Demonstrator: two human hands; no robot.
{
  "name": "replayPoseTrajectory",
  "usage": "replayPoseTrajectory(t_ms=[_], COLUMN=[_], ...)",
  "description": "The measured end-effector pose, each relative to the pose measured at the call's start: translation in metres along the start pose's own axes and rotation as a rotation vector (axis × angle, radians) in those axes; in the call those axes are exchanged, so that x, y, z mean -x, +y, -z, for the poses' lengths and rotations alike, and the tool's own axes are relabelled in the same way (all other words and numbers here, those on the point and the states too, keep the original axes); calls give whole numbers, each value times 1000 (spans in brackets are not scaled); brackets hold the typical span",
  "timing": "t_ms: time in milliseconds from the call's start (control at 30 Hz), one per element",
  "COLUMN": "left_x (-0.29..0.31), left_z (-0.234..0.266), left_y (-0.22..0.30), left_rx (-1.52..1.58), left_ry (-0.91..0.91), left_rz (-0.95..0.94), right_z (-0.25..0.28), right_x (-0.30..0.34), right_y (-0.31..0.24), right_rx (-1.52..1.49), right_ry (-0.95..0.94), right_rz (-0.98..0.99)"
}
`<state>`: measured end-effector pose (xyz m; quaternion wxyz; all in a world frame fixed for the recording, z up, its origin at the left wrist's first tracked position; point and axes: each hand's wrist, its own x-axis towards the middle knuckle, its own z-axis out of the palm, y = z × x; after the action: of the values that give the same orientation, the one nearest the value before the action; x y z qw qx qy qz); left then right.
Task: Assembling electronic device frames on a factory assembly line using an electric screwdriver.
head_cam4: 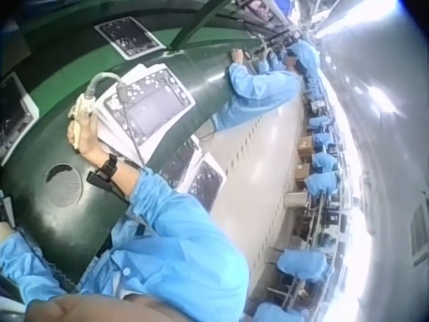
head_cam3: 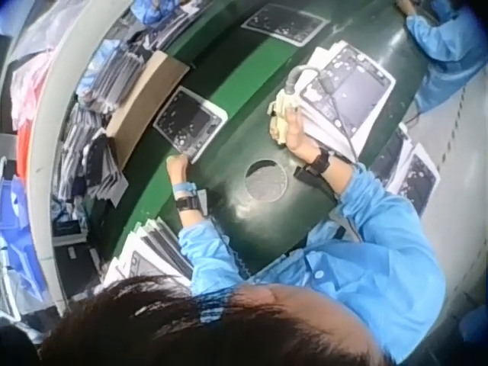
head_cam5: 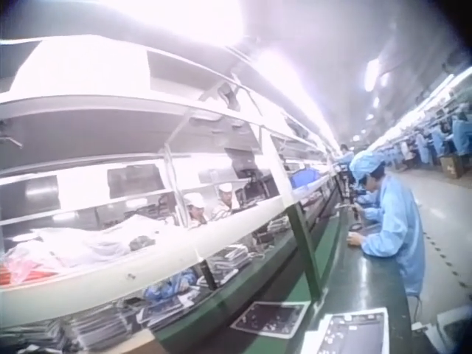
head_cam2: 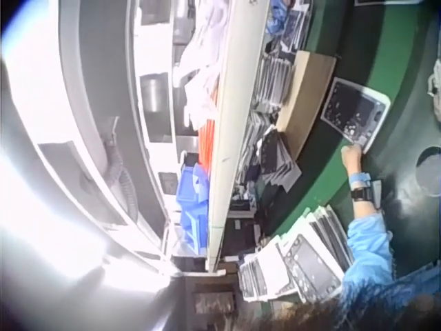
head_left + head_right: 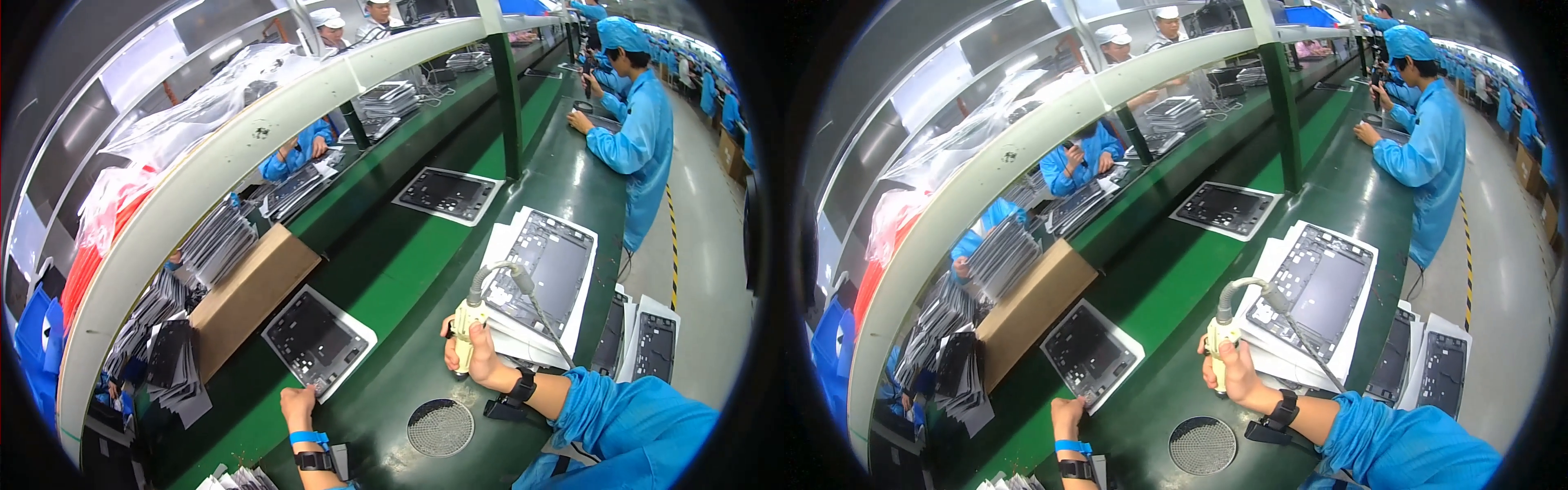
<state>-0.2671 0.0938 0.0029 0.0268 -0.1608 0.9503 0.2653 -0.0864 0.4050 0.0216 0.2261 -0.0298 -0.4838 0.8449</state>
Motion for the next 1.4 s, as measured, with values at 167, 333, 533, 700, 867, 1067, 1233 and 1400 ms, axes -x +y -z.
replayPoseTrajectory(t_ms=[167, 333, 533, 700, 867, 1067, 1233, 1400], left_x=[34, 47, 44, 44, 40, 31, 25, 11], left_z=[2, -21, -36, -29, 2, 12, 6, 11], left_y=[11, 6, 13, 21, 17, 11, 27, 22], left_rx=[-136, -28, -28, -9, -372, -557, -711, -667], left_ry=[292, 287, 305, 262, 215, 152, 66, -7], left_rz=[-411, -920, -951, -960, -1178, -1344, -1386, -1332], right_z=[2, -1, 1, 2, 0, 0, 3, 2], right_x=[-1, -1, -1, 1, 2, 2, 2, 1], right_y=[-1, -4, -3, -3, 0, 4, 0, -2], right_rx=[-5, 0, 26, 33, 64, 40, 64, 16], right_ry=[5, 6, -23, -41, -47, -69, 1, -39], right_rz=[6, 13, 62, 67, 78, 57, 78, 51])
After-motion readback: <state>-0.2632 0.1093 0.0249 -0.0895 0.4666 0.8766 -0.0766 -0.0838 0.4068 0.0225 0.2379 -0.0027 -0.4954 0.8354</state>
